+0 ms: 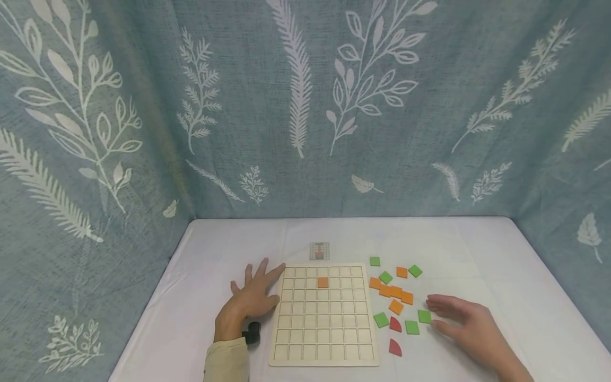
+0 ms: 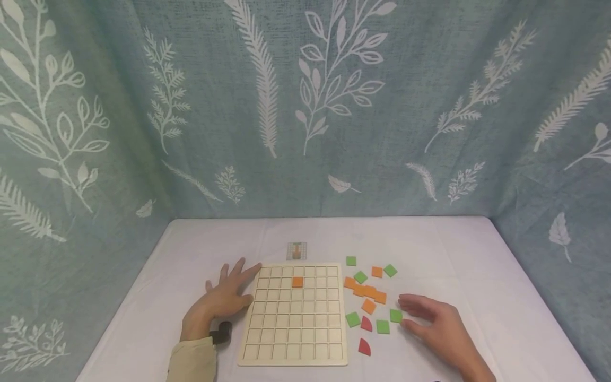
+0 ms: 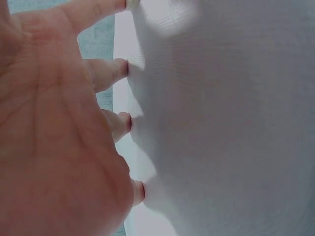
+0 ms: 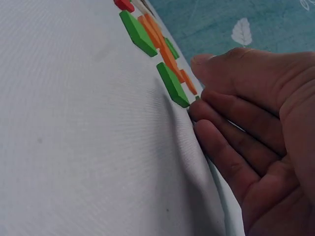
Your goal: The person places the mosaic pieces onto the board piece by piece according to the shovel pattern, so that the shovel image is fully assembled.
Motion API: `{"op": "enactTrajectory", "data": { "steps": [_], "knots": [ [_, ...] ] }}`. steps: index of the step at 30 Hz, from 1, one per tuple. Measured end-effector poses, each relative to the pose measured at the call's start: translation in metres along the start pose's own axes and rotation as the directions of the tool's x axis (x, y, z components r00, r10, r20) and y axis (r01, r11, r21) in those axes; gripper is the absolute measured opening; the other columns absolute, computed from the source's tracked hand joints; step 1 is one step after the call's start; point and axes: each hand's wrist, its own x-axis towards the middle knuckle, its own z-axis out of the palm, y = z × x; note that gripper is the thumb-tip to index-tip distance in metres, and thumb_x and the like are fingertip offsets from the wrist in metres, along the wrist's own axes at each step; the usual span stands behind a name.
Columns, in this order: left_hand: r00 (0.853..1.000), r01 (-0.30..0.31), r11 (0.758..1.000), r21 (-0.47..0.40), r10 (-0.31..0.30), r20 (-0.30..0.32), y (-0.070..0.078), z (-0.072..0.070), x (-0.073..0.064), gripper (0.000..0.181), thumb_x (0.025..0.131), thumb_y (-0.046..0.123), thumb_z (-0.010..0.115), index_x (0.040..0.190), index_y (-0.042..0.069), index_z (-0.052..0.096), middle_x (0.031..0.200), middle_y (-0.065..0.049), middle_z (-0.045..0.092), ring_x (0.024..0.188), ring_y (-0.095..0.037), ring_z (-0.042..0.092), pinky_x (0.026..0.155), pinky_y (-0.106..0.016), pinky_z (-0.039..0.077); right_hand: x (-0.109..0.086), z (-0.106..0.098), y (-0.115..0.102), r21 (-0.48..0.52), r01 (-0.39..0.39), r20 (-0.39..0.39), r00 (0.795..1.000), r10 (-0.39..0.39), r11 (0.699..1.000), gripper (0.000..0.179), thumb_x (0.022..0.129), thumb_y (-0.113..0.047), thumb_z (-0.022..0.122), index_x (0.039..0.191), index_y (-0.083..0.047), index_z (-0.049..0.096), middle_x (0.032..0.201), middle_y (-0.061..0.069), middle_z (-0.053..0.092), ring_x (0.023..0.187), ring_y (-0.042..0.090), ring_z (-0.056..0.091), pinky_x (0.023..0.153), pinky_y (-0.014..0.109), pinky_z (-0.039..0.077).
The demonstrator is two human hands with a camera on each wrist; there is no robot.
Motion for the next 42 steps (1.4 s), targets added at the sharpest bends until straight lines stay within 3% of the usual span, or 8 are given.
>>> {"op": "enactTrajectory", "data": {
  "steps": [7, 16, 28, 36, 39, 42],
  "knots": [
    [1.000, 0.007, 1.000, -0.006, -0.007, 0.002, -0.001, 0.000, 0.000, 0.083, 0.087, 0.009, 0.065, 0.168, 0.019, 0.046, 0.181, -0.028, 0.014, 0.165, -0.062, -0.003, 0.118, -0.093, -0.006, 0.000, 0.005, 0.001, -0.030, 0.038, -0.045, 0.998, -0.040, 0.999, 0.054, 0.087, -0.014, 0.091, 0.138, -0.015, 0.075, 0.125, -0.002, 0.083, 0.113, 0.014, 0.080, 0.093, 0.024, 0.064],
    [1.000, 0.009, 1.000, -0.019, -0.009, 0.000, 0.000, 0.000, -0.001, 0.083, 0.088, 0.009, 0.066, 0.168, 0.019, 0.046, 0.182, -0.028, 0.014, 0.166, -0.061, -0.004, 0.118, -0.092, -0.008, 0.000, 0.011, 0.004, -0.120, 0.119, -0.125, 0.983, -0.134, 0.986, 0.050, 0.082, -0.011, 0.094, 0.128, -0.023, 0.080, 0.113, -0.014, 0.084, 0.105, -0.002, 0.076, 0.095, 0.010, 0.054],
    [1.000, 0.008, 0.999, -0.053, -0.008, -0.003, 0.000, 0.001, 0.000, 0.085, 0.086, 0.010, 0.066, 0.168, 0.019, 0.046, 0.182, -0.027, 0.013, 0.166, -0.060, -0.006, 0.119, -0.091, -0.011, 0.001, 0.014, 0.007, -0.141, 0.109, -0.143, 0.981, -0.129, 0.984, 0.048, 0.083, -0.008, 0.092, 0.127, -0.024, 0.080, 0.113, -0.013, 0.083, 0.104, -0.001, 0.075, 0.095, 0.008, 0.053],
    [1.000, 0.007, 0.998, -0.065, -0.007, -0.002, 0.001, 0.002, -0.001, 0.084, 0.086, 0.008, 0.065, 0.167, 0.019, 0.047, 0.182, -0.027, 0.013, 0.166, -0.060, -0.005, 0.120, -0.091, -0.010, 0.001, 0.007, 0.005, -0.129, 0.079, -0.136, 0.986, -0.097, 0.988, 0.045, 0.085, -0.014, 0.093, 0.126, -0.024, 0.080, 0.114, -0.011, 0.083, 0.103, -0.002, 0.075, 0.092, 0.014, 0.058],
    [1.000, 0.010, 0.998, -0.063, -0.010, -0.002, 0.001, 0.002, -0.001, 0.085, 0.085, 0.008, 0.064, 0.167, 0.019, 0.047, 0.182, -0.026, 0.013, 0.166, -0.060, -0.005, 0.120, -0.090, -0.010, 0.003, 0.001, -0.005, -0.124, 0.126, -0.157, 0.977, -0.145, 0.984, 0.045, 0.084, -0.012, 0.094, 0.126, -0.021, 0.080, 0.113, -0.009, 0.084, 0.102, -0.003, 0.076, 0.090, 0.011, 0.058],
    [1.000, 0.010, 0.998, -0.059, -0.010, -0.010, 0.000, 0.001, -0.001, 0.085, 0.084, 0.008, 0.064, 0.167, 0.019, 0.048, 0.182, -0.027, 0.014, 0.166, -0.060, -0.004, 0.120, -0.091, -0.010, 0.009, -0.005, -0.019, -0.127, 0.212, -0.184, 0.955, -0.233, 0.969, 0.046, 0.083, -0.009, 0.095, 0.125, -0.018, 0.080, 0.112, -0.006, 0.084, 0.101, -0.002, 0.077, 0.089, 0.008, 0.057]
  ]
}}
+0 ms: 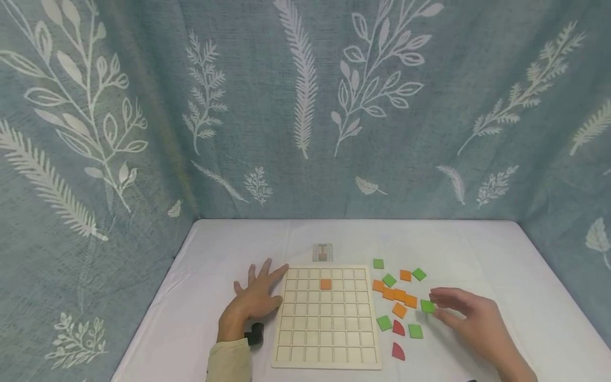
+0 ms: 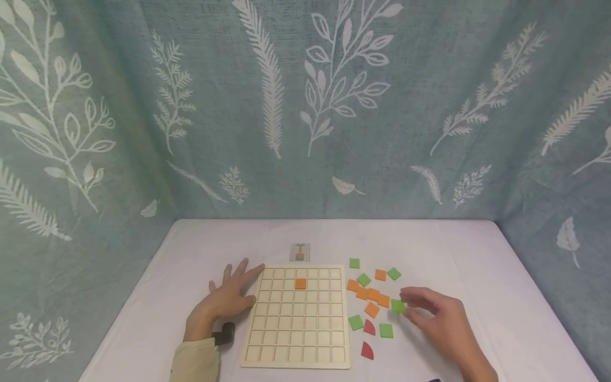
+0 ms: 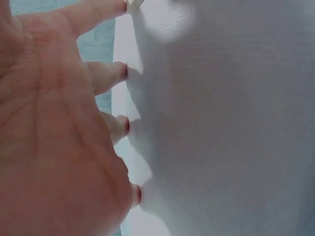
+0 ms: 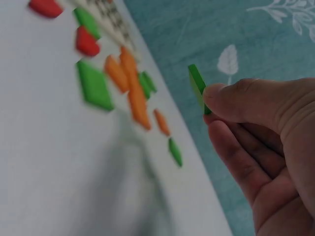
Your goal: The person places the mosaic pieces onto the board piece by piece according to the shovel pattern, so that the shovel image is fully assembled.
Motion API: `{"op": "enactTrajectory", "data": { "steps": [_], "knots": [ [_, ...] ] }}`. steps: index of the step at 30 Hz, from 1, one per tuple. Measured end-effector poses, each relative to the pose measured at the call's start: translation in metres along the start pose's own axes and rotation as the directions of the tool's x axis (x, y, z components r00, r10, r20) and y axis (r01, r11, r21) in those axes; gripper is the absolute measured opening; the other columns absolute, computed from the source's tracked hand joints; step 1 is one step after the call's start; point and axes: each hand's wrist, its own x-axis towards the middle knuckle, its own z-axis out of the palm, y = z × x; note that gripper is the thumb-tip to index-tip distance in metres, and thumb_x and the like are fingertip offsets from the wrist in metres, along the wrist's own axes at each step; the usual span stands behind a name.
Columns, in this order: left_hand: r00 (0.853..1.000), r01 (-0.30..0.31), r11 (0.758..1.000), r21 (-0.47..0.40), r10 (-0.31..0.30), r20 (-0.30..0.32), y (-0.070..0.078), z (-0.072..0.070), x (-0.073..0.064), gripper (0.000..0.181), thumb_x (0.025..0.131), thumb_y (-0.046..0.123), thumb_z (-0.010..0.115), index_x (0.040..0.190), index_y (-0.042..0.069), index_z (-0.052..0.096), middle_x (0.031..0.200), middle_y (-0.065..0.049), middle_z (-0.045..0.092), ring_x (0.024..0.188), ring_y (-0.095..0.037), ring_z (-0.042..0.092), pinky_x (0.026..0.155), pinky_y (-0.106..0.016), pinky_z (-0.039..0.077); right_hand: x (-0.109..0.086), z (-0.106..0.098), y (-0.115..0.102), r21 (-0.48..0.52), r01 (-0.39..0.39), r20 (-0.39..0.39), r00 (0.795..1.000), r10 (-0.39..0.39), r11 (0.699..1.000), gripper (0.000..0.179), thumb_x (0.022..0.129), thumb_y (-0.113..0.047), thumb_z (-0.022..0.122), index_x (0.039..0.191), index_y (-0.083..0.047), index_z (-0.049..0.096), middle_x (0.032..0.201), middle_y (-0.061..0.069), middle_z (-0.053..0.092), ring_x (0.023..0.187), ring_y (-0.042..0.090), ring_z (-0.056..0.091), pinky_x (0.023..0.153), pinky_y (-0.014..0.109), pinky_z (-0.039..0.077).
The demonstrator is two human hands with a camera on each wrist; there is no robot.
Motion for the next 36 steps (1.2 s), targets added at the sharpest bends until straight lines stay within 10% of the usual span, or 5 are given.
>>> {"op": "enactTrajectory", "data": {
  "steps": [15, 25, 36],
  "knots": [
    [1.000, -0.002, 1.000, 0.013, 0.002, 0.003, 0.001, -0.002, -0.001, 0.085, 0.084, 0.008, 0.065, 0.167, 0.019, 0.048, 0.182, -0.026, 0.014, 0.166, -0.060, -0.004, 0.119, -0.091, -0.010, 0.070, 0.029, -0.064, 0.237, 0.229, -0.010, 0.972, -0.233, 0.944, 0.039, 0.089, -0.003, 0.088, 0.126, -0.012, 0.080, 0.115, -0.002, 0.084, 0.104, 0.012, 0.081, 0.096, 0.025, 0.064],
    [1.000, 0.001, 1.000, 0.022, -0.001, -0.007, 0.001, -0.002, -0.001, 0.086, 0.082, 0.007, 0.066, 0.166, 0.019, 0.049, 0.182, -0.027, 0.015, 0.166, -0.061, -0.004, 0.119, -0.092, -0.009, 0.104, 0.080, -0.092, 0.461, 0.215, 0.053, 0.962, -0.269, 0.861, 0.036, 0.093, -0.006, 0.085, 0.129, -0.007, 0.079, 0.121, 0.008, 0.083, 0.107, 0.027, 0.082, 0.101, 0.037, 0.065],
    [1.000, -0.017, 1.000, -0.020, 0.017, -0.017, -0.002, 0.002, 0.000, 0.086, 0.081, 0.007, 0.064, 0.165, 0.016, 0.050, 0.180, -0.030, 0.017, 0.165, -0.062, -0.002, 0.119, -0.091, -0.012, 0.119, 0.141, -0.105, 0.465, 0.171, 0.143, 0.954, -0.265, 0.868, 0.033, 0.096, -0.012, 0.084, 0.129, -0.011, 0.079, 0.125, 0.003, 0.082, 0.108, 0.019, 0.081, 0.098, 0.032, 0.065]
  ]
}}
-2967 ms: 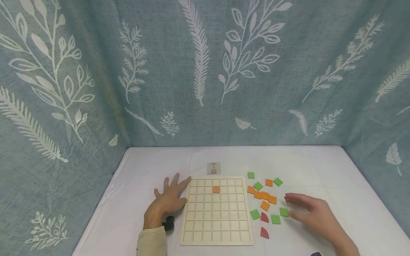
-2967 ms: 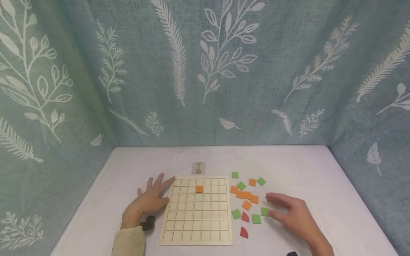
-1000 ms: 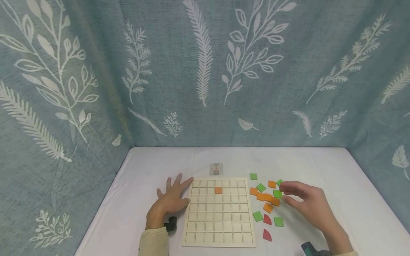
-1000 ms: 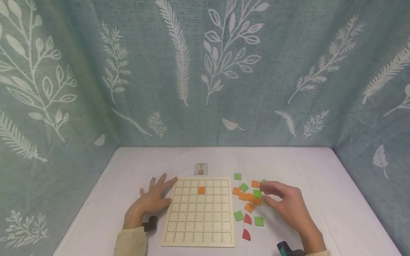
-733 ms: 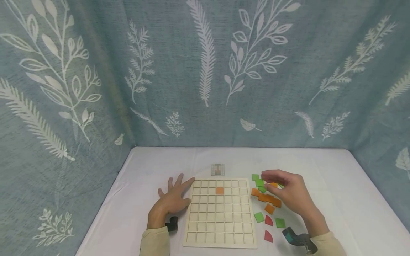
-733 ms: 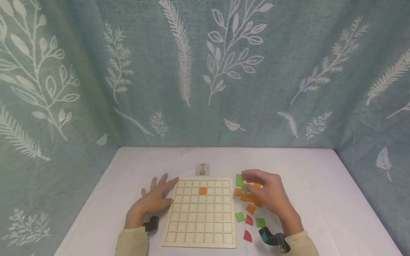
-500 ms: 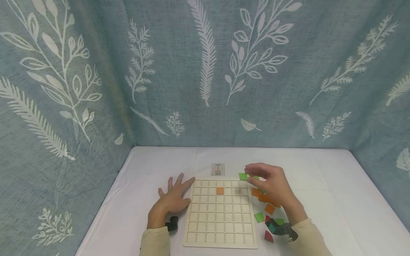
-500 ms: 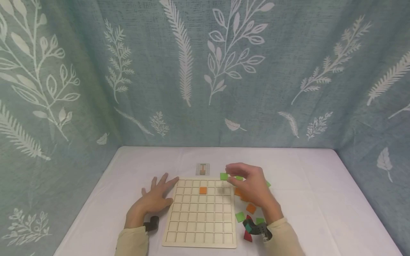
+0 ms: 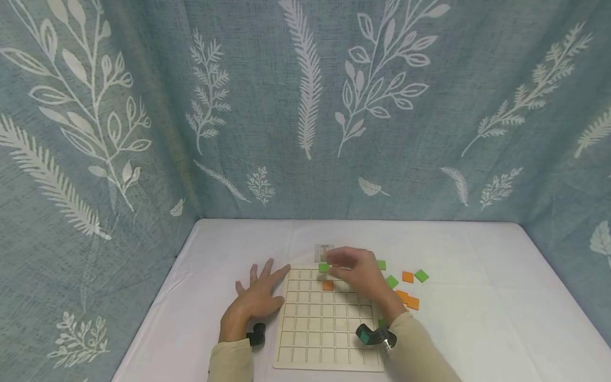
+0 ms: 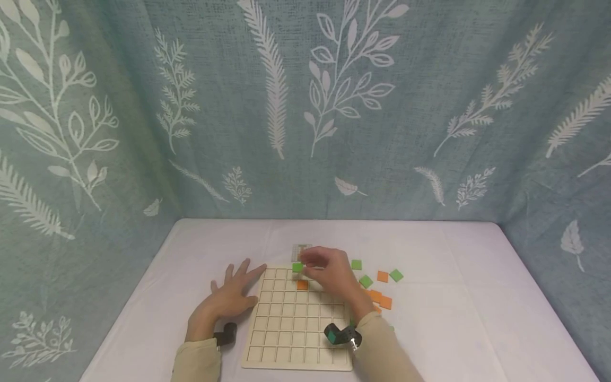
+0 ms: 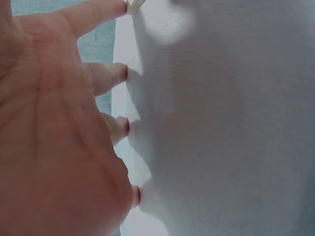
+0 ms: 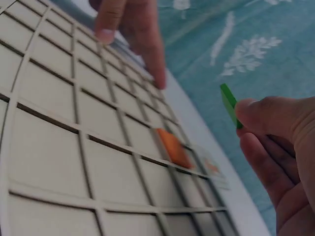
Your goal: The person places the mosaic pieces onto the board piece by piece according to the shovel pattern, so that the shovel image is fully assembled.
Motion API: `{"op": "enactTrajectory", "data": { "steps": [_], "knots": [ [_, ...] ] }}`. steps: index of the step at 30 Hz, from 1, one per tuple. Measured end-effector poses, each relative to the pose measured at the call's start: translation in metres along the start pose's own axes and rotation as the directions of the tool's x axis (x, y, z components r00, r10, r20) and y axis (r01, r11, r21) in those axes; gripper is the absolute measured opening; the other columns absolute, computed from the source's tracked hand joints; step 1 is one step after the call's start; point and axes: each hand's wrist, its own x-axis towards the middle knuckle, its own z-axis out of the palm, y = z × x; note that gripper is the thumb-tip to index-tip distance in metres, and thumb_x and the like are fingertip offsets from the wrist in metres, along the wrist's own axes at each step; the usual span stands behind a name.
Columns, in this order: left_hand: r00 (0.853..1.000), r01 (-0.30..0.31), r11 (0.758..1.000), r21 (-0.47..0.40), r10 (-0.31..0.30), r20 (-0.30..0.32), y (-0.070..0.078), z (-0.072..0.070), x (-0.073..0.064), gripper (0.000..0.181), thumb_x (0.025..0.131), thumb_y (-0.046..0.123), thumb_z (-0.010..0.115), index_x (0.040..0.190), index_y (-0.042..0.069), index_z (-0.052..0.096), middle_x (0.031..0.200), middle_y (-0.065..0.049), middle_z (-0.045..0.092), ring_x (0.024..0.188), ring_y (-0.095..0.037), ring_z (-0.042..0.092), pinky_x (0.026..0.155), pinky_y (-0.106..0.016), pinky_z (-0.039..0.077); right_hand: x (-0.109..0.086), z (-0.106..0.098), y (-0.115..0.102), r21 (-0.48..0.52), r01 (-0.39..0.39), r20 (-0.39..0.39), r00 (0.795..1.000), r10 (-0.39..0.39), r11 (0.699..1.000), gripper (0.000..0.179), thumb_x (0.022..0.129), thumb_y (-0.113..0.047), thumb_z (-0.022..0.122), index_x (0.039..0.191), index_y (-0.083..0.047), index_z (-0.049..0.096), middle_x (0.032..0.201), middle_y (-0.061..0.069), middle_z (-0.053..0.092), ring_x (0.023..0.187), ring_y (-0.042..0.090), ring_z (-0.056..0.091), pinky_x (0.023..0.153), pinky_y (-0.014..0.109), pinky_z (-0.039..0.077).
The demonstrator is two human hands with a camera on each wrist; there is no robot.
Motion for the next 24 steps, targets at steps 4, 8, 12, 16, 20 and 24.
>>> {"op": "enactTrajectory", "data": {
  "steps": [4, 8, 12, 16, 20, 24],
  "knots": [
    [1.000, 0.011, 1.000, 0.013, -0.011, 0.002, 0.000, 0.000, 0.001, 0.085, 0.082, 0.007, 0.066, 0.165, 0.019, 0.051, 0.181, -0.028, 0.017, 0.166, -0.061, -0.003, 0.119, -0.091, -0.012, 0.006, 0.013, 0.007, 0.011, -0.012, 0.008, 1.000, 0.012, 1.000, 0.033, 0.095, -0.011, 0.085, 0.128, -0.011, 0.080, 0.122, 0.004, 0.082, 0.106, 0.020, 0.081, 0.095, 0.029, 0.065],
    [1.000, 0.002, 1.000, 0.004, -0.002, -0.006, -0.001, 0.000, 0.001, 0.085, 0.081, 0.007, 0.065, 0.164, 0.017, 0.051, 0.180, -0.030, 0.018, 0.165, -0.063, -0.002, 0.118, -0.091, -0.012, 0.011, 0.021, 0.012, 0.014, -0.031, 0.008, 0.999, 0.031, 0.999, 0.034, 0.092, -0.009, 0.087, 0.126, -0.008, 0.080, 0.120, 0.003, 0.083, 0.105, 0.020, 0.081, 0.094, 0.031, 0.065],
    [1.000, 0.001, 1.000, 0.002, -0.001, -0.003, 0.000, 0.000, 0.001, 0.084, 0.082, 0.006, 0.064, 0.165, 0.017, 0.050, 0.180, -0.030, 0.018, 0.165, -0.063, -0.002, 0.119, -0.091, -0.011, 0.012, 0.026, 0.014, -0.035, -0.074, 0.009, 0.997, 0.074, 0.997, 0.034, 0.091, -0.012, 0.088, 0.124, -0.014, 0.081, 0.117, -0.002, 0.083, 0.104, 0.015, 0.079, 0.094, 0.033, 0.065],
    [1.000, 0.010, 1.000, 0.019, -0.010, 0.004, 0.000, -0.001, 0.002, 0.084, 0.083, 0.006, 0.065, 0.165, 0.018, 0.049, 0.181, -0.028, 0.017, 0.166, -0.061, -0.003, 0.119, -0.091, -0.011, 0.010, 0.028, 0.013, -0.087, -0.090, 0.016, 0.996, 0.091, 0.992, 0.032, 0.093, -0.015, 0.085, 0.125, -0.016, 0.081, 0.118, -0.003, 0.083, 0.106, 0.014, 0.078, 0.097, 0.039, 0.064],
    [1.000, 0.011, 1.000, 0.006, -0.011, 0.002, -0.001, 0.001, 0.003, 0.084, 0.084, 0.007, 0.064, 0.166, 0.017, 0.049, 0.181, -0.028, 0.017, 0.166, -0.061, -0.003, 0.119, -0.091, -0.011, 0.009, 0.029, 0.010, -0.123, -0.079, 0.022, 0.996, 0.082, 0.989, 0.032, 0.095, -0.015, 0.083, 0.127, -0.014, 0.081, 0.124, -0.002, 0.082, 0.112, 0.016, 0.078, 0.100, 0.042, 0.064],
    [1.000, 0.012, 1.000, 0.000, -0.012, 0.006, 0.000, -0.001, 0.001, 0.084, 0.084, 0.008, 0.065, 0.166, 0.018, 0.049, 0.181, -0.028, 0.016, 0.166, -0.061, -0.004, 0.119, -0.091, -0.011, 0.009, 0.031, 0.008, -0.149, -0.057, 0.033, 0.997, 0.063, 0.987, 0.033, 0.096, -0.012, 0.080, 0.129, -0.011, 0.080, 0.129, 0.003, 0.081, 0.119, 0.022, 0.077, 0.104, 0.045, 0.063]
  ]
}}
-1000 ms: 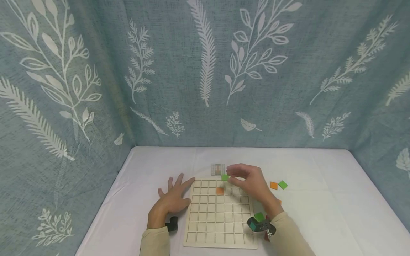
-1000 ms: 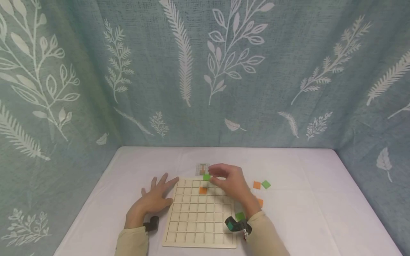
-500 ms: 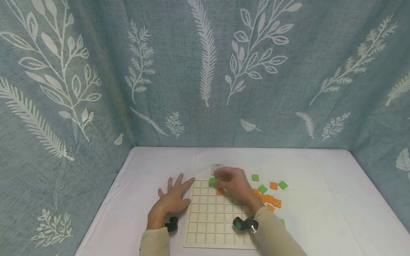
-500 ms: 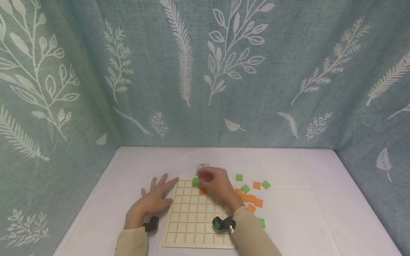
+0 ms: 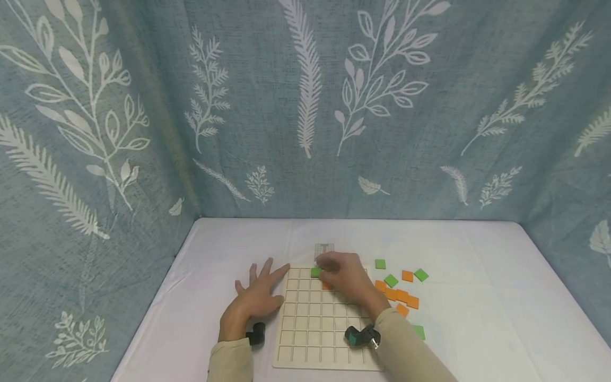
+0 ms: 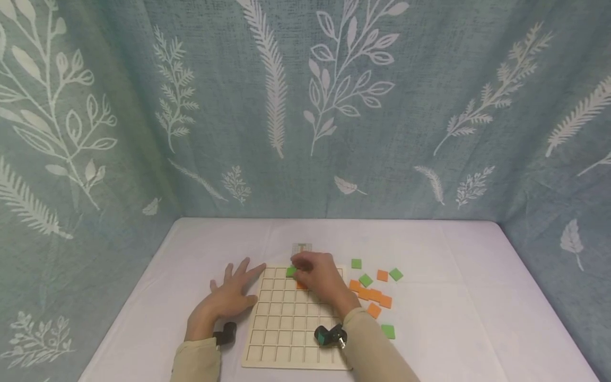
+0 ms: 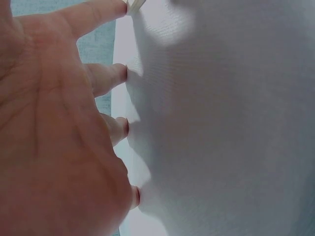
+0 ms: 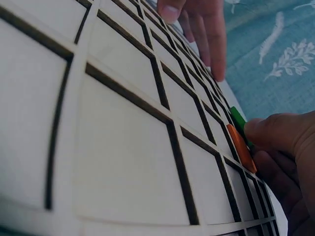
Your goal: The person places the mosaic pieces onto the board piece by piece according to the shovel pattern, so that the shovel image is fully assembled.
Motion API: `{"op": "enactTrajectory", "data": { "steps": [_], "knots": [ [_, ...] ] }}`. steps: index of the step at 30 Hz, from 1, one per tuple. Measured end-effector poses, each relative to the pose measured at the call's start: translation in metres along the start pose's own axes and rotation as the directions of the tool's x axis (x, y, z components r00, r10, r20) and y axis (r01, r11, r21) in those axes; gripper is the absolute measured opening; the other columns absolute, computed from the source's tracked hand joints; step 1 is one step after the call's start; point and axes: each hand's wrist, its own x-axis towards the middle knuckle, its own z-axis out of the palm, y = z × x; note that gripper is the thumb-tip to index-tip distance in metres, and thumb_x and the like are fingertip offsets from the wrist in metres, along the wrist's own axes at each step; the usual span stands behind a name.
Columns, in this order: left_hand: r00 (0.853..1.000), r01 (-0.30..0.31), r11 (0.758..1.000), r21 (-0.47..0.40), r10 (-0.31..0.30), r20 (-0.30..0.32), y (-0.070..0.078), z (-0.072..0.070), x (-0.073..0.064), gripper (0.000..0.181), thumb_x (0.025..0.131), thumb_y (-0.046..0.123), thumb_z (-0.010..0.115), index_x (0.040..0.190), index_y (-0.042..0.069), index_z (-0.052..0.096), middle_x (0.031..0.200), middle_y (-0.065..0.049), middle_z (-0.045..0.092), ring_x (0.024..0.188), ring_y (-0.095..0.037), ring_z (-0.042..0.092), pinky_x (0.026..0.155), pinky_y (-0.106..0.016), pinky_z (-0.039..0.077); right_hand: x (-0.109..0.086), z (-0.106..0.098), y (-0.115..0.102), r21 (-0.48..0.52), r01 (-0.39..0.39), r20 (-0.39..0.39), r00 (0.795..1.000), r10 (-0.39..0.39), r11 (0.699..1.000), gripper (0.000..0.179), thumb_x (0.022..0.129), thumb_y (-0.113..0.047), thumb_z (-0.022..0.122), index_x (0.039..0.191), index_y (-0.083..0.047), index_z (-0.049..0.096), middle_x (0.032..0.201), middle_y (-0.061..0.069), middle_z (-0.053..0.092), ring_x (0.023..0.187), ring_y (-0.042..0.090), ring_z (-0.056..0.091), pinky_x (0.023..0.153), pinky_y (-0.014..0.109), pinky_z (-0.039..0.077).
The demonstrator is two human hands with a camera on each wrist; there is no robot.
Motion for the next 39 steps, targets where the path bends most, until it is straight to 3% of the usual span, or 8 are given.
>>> {"op": "enactTrajectory", "data": {
  "steps": [8, 15, 24, 28, 31, 35, 39],
  "knots": [
    [1.000, -0.007, 1.000, 0.011, 0.007, 0.006, 0.002, -0.003, -0.002, 0.084, 0.084, 0.008, 0.066, 0.165, 0.020, 0.051, 0.182, -0.027, 0.016, 0.166, -0.061, -0.004, 0.118, -0.092, -0.010, 0.000, 0.001, -0.005, -0.069, -0.019, 0.021, 1.000, 0.021, 0.997, 0.035, 0.096, -0.012, 0.079, 0.131, -0.013, 0.080, 0.135, 0.003, 0.079, 0.133, 0.026, 0.072, 0.113, 0.048, 0.058],
    [1.000, -0.017, 1.000, -0.018, 0.017, -0.001, -0.001, -0.002, -0.002, 0.084, 0.082, 0.006, 0.063, 0.164, 0.015, 0.050, 0.180, -0.030, 0.018, 0.165, -0.063, -0.003, 0.118, -0.092, -0.012, -0.002, 0.003, -0.007, -0.078, -0.009, 0.015, 1.000, 0.010, 0.997, 0.036, 0.096, -0.011, 0.079, 0.132, -0.012, 0.079, 0.137, 0.004, 0.078, 0.133, 0.027, 0.072, 0.113, 0.049, 0.058],
    [0.998, -0.052, 0.998, -0.017, 0.052, -0.036, -0.014, 0.008, 0.006, 0.084, 0.081, 0.010, 0.063, 0.164, 0.020, 0.051, 0.180, -0.029, 0.018, 0.165, -0.063, -0.003, 0.116, -0.093, -0.013, -0.005, 0.002, -0.010, -0.099, 0.000, -0.010, 1.000, -0.001, 0.995, 0.038, 0.094, -0.011, 0.082, 0.132, -0.013, 0.080, 0.138, 0.004, 0.078, 0.133, 0.028, 0.072, 0.113, 0.049, 0.058],
    [0.998, -0.043, 0.999, -0.012, 0.043, -0.038, -0.016, 0.011, 0.008, 0.084, 0.083, 0.012, 0.063, 0.165, 0.022, 0.050, 0.182, -0.026, 0.017, 0.166, -0.061, -0.004, 0.117, -0.092, -0.013, -0.010, -0.004, -0.008, -0.048, -0.011, -0.027, 1.000, 0.009, 0.999, 0.039, 0.093, -0.014, 0.082, 0.133, -0.015, 0.080, 0.135, -0.002, 0.079, 0.129, 0.023, 0.074, 0.111, 0.047, 0.060],
    [0.999, -0.030, 0.999, -0.017, 0.030, -0.028, -0.007, 0.005, 0.003, 0.085, 0.081, 0.009, 0.065, 0.165, 0.020, 0.051, 0.181, -0.027, 0.017, 0.166, -0.061, -0.004, 0.118, -0.091, -0.012, -0.018, -0.014, -0.005, 0.034, -0.017, -0.025, 1.000, 0.018, 0.999, 0.039, 0.095, -0.017, 0.083, 0.134, -0.015, 0.080, 0.131, -0.005, 0.081, 0.123, 0.020, 0.077, 0.106, 0.043, 0.063],
    [1.000, -0.017, 1.000, 0.001, 0.017, -0.015, 0.001, 0.000, -0.002, 0.086, 0.080, 0.006, 0.066, 0.164, 0.018, 0.051, 0.181, -0.027, 0.018, 0.166, -0.061, -0.003, 0.118, -0.092, -0.011, -0.035, -0.033, -0.004, 0.116, -0.016, 0.001, 1.000, 0.016, 0.993, 0.041, 0.095, -0.019, 0.086, 0.135, -0.012, 0.078, 0.128, -0.001, 0.081, 0.115, 0.021, 0.080, 0.101, 0.036, 0.064],
    [1.000, -0.003, 1.000, 0.030, 0.003, -0.004, 0.002, -0.002, -0.003, 0.085, 0.082, 0.007, 0.067, 0.165, 0.020, 0.050, 0.182, -0.026, 0.017, 0.166, -0.060, -0.002, 0.119, -0.092, -0.009, -0.058, -0.053, -0.002, 0.135, -0.026, 0.007, 1.000, 0.025, 0.990, 0.041, 0.094, -0.020, 0.087, 0.134, -0.012, 0.078, 0.128, 0.002, 0.081, 0.116, 0.023, 0.080, 0.101, 0.034, 0.064]
  ]
}}
